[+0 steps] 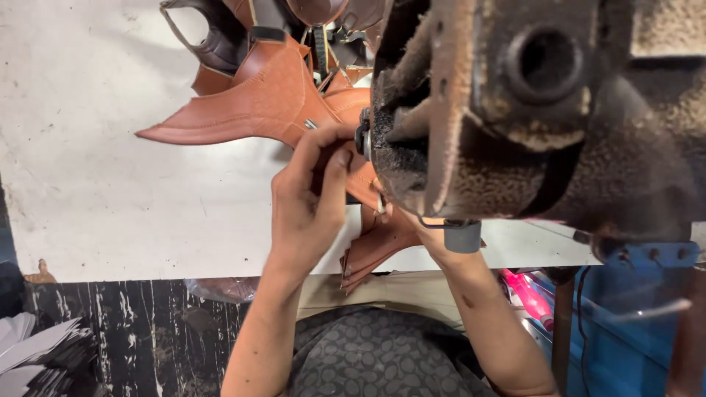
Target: Stitching together brown leather components of shoes using an industrial sewing machine.
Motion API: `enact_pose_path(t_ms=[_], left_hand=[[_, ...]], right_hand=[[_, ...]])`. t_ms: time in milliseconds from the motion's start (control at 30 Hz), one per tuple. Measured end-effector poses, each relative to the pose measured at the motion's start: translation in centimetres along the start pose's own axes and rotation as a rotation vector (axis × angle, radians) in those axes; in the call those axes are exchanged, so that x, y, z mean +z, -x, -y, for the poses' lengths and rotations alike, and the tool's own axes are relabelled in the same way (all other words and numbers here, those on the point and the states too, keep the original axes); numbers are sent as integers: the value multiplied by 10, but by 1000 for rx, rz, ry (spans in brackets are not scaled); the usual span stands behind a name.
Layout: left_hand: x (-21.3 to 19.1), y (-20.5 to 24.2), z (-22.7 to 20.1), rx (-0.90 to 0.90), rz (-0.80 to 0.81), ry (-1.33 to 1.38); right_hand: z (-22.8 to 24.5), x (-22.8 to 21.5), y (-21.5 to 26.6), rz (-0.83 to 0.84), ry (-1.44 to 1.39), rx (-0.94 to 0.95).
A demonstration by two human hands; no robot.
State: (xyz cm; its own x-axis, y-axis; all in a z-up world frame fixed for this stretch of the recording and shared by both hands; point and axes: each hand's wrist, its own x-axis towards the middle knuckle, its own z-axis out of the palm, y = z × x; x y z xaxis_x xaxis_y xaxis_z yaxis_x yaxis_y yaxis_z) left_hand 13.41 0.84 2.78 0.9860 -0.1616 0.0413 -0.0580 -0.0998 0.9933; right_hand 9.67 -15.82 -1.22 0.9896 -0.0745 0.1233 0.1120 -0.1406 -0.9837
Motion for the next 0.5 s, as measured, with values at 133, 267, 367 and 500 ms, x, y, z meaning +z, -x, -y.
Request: enact_pose_path(t_ms=[133,267,367,500], left_hand=[[13,-10,2,56,11,86],[21,-29,-15,-54,54,129],[20,-40,-20,-15,96,11],[14,-35,-22,124,62,-185]], right_hand=[[7,-14,3,24,-90,61],[10,-28,21,82,-416,197],[7,-31,27,84,-485,233],[9,-27,38,79,-413,275]])
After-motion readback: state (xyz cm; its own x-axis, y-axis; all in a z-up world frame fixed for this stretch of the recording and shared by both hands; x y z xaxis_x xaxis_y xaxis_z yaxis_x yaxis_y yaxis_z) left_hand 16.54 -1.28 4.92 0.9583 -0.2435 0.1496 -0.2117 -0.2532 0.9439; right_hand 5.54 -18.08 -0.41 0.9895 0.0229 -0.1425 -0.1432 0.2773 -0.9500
